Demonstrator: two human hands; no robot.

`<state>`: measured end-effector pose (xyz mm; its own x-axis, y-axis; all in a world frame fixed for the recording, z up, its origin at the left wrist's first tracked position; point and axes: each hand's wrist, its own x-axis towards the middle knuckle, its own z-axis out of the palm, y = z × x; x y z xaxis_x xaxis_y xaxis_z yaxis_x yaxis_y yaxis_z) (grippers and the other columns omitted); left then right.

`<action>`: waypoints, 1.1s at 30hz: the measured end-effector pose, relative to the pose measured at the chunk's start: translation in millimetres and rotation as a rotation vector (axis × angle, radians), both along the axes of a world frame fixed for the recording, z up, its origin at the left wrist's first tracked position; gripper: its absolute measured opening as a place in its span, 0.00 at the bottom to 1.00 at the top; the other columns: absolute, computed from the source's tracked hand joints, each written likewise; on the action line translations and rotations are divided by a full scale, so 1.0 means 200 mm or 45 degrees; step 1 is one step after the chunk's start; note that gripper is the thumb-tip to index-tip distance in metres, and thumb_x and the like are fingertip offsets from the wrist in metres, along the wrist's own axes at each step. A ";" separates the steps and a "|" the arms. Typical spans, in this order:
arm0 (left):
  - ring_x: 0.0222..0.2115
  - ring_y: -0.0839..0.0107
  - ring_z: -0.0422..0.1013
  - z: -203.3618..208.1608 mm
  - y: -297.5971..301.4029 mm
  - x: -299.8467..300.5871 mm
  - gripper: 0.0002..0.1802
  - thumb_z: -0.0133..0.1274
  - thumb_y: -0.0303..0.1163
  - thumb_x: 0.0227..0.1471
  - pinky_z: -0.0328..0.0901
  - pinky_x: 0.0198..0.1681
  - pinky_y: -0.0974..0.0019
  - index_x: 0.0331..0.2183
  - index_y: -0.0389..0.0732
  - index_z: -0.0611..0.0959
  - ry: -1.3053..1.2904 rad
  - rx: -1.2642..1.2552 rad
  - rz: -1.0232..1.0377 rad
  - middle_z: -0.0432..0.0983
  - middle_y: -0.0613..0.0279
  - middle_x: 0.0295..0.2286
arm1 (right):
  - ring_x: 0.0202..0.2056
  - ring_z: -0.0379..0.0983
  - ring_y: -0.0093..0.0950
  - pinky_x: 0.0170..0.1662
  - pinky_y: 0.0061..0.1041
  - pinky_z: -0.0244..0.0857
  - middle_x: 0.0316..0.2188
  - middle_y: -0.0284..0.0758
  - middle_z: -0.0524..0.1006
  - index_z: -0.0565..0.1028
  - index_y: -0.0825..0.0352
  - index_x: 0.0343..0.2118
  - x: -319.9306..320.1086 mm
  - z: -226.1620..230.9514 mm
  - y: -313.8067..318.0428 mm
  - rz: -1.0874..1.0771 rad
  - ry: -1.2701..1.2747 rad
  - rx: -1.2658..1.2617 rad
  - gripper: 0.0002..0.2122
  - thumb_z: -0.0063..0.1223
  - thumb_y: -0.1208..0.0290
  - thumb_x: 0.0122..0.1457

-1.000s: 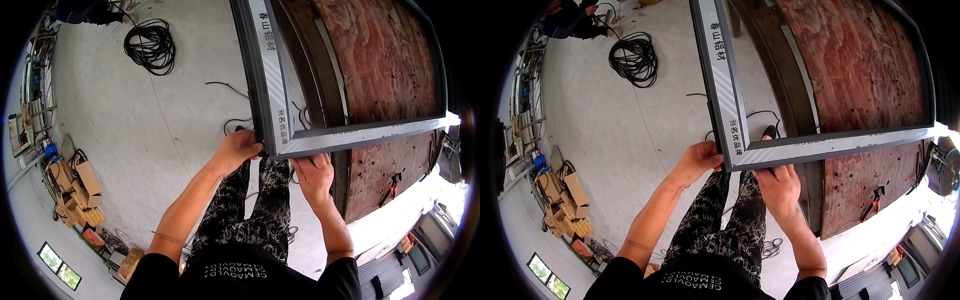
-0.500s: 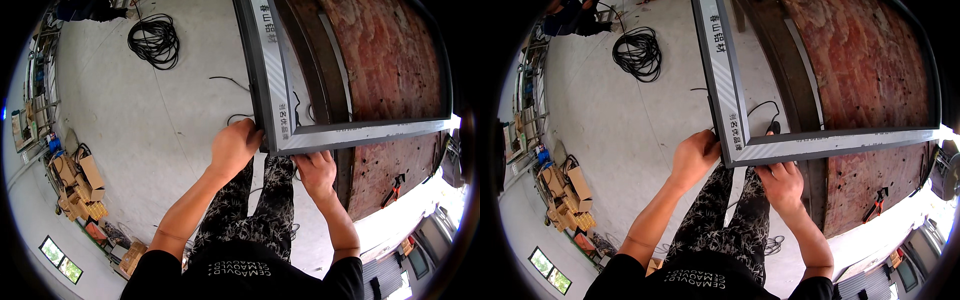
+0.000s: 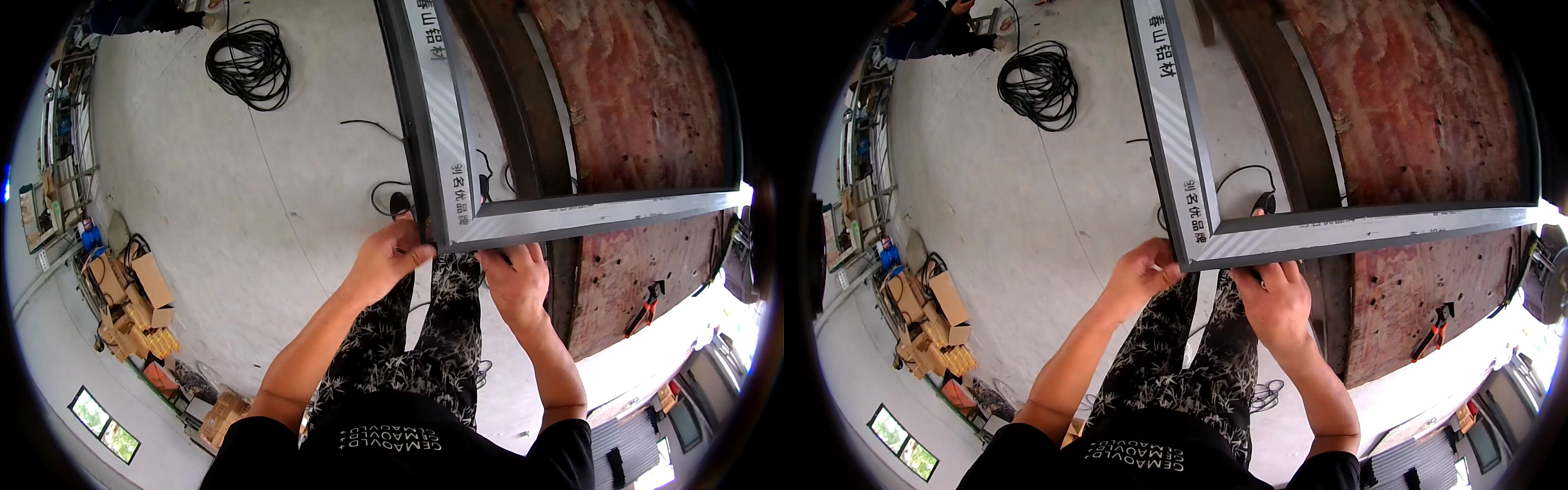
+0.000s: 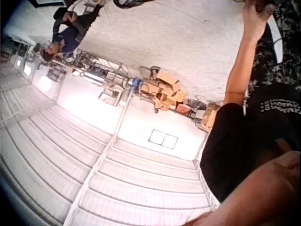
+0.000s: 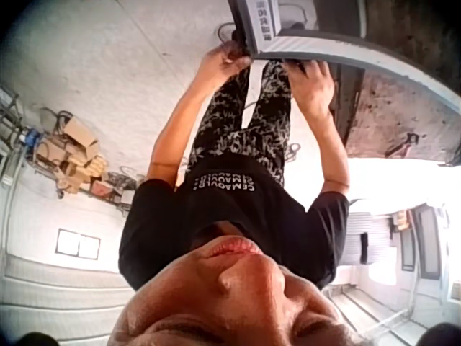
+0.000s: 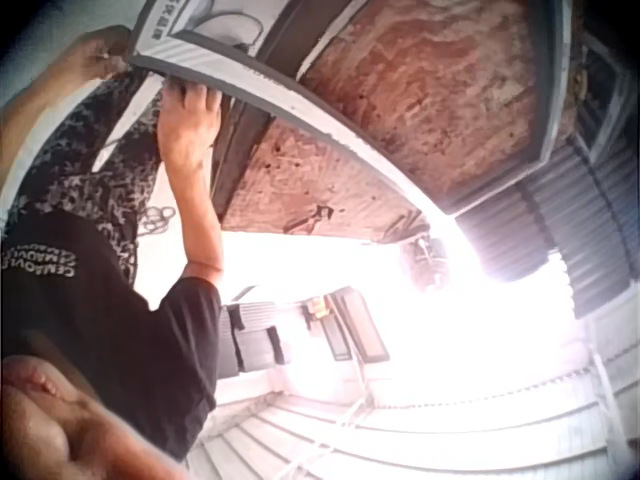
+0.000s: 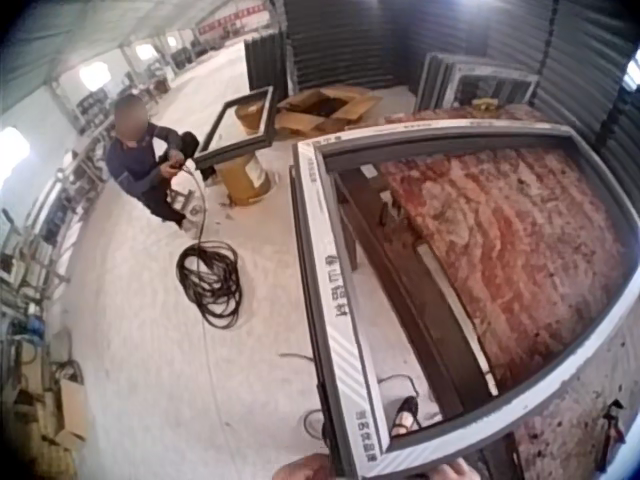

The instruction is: The person installs a rubber seal into a window frame. They lift the frame onto a work table, use pliers to trim the end of a long rubber strip, and then press the strip into the groove along the frame perimeter by hand.

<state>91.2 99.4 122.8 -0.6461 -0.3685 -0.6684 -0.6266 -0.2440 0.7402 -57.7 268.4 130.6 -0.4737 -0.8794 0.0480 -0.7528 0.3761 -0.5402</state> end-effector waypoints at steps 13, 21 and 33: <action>0.25 0.80 0.66 -0.04 0.10 -0.01 0.09 0.52 0.30 0.58 0.62 0.28 0.74 0.30 0.34 0.75 0.033 0.255 0.261 0.72 0.68 0.23 | 0.40 0.74 0.35 0.35 0.29 0.71 0.39 0.34 0.74 0.81 0.60 0.31 -0.01 -0.05 -0.01 0.037 0.149 -0.062 0.12 0.60 0.78 0.40; 0.22 0.80 0.66 -0.06 0.15 -0.01 0.11 0.52 0.33 0.59 0.62 0.26 0.74 0.31 0.34 0.75 -0.070 0.139 0.306 0.72 0.67 0.22 | 0.38 0.72 0.35 0.36 0.30 0.70 0.40 0.33 0.73 0.81 0.60 0.30 0.00 -0.04 -0.03 0.013 0.136 -0.066 0.11 0.61 0.78 0.40; 0.33 0.77 0.71 -0.09 0.30 -0.06 0.12 0.59 0.29 0.53 0.65 0.41 0.70 0.40 0.40 0.78 0.253 0.608 0.915 0.78 0.67 0.34 | 0.38 0.73 0.36 0.36 0.31 0.70 0.35 0.32 0.74 0.81 0.60 0.29 0.02 -0.05 -0.03 -0.033 0.144 -0.080 0.12 0.61 0.80 0.38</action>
